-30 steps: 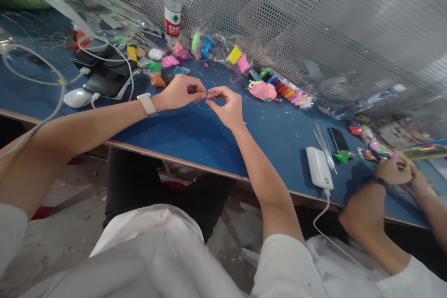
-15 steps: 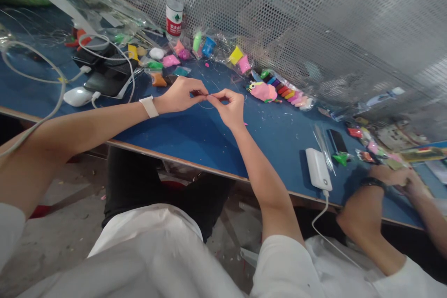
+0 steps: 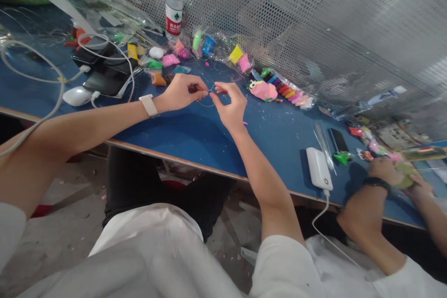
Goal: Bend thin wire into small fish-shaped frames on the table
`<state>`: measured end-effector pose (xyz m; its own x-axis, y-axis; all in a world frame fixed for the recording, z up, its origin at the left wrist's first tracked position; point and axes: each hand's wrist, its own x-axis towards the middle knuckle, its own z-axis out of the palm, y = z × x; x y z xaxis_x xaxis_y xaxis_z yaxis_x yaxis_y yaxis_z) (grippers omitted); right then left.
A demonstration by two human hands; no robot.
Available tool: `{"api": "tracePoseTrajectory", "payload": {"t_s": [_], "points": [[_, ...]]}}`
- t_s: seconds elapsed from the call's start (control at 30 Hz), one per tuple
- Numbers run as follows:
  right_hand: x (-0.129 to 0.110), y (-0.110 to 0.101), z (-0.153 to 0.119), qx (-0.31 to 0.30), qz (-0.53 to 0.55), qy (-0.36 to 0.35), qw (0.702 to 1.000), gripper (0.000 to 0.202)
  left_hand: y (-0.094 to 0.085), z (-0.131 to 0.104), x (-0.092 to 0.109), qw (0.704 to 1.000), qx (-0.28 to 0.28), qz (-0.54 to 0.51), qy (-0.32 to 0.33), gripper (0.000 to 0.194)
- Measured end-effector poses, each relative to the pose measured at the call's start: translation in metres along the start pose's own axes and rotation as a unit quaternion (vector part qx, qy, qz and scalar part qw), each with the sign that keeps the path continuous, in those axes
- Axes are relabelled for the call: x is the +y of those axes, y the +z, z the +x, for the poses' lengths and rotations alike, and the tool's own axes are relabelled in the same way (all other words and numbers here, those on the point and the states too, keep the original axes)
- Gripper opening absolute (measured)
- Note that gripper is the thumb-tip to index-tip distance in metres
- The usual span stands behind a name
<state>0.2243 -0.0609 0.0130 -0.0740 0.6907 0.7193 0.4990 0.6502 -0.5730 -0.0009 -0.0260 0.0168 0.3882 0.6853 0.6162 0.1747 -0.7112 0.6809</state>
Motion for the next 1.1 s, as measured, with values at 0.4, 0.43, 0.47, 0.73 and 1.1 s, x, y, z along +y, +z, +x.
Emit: {"api": "tracePoseTrajectory", "payload": {"t_s": [0.4,0.43,0.47,0.73,1.1], "points": [[0.006,0.001,0.0,-0.03,-0.065,-0.052,0.996,0.02,-0.002,0.0,0.002,1.0,-0.013,0.008,-0.003,0.011],[0.006,0.002,0.0,-0.032,-0.057,-0.057,0.996,0.02,-0.002,0.0,0.001,1.0,-0.012,0.011,-0.001,0.011],[0.007,0.003,-0.001,-0.033,-0.052,-0.061,0.996,0.021,-0.002,0.0,0.0,1.0,-0.011,0.014,0.002,0.01],[0.009,0.006,-0.002,-0.048,-0.008,0.0,0.999,0.037,-0.003,0.002,-0.004,0.998,-0.015,0.057,0.027,0.009],[0.028,0.014,0.004,-0.113,0.148,0.149,0.971,0.051,-0.008,0.004,-0.006,0.983,-0.064,0.134,0.109,0.019]]}}
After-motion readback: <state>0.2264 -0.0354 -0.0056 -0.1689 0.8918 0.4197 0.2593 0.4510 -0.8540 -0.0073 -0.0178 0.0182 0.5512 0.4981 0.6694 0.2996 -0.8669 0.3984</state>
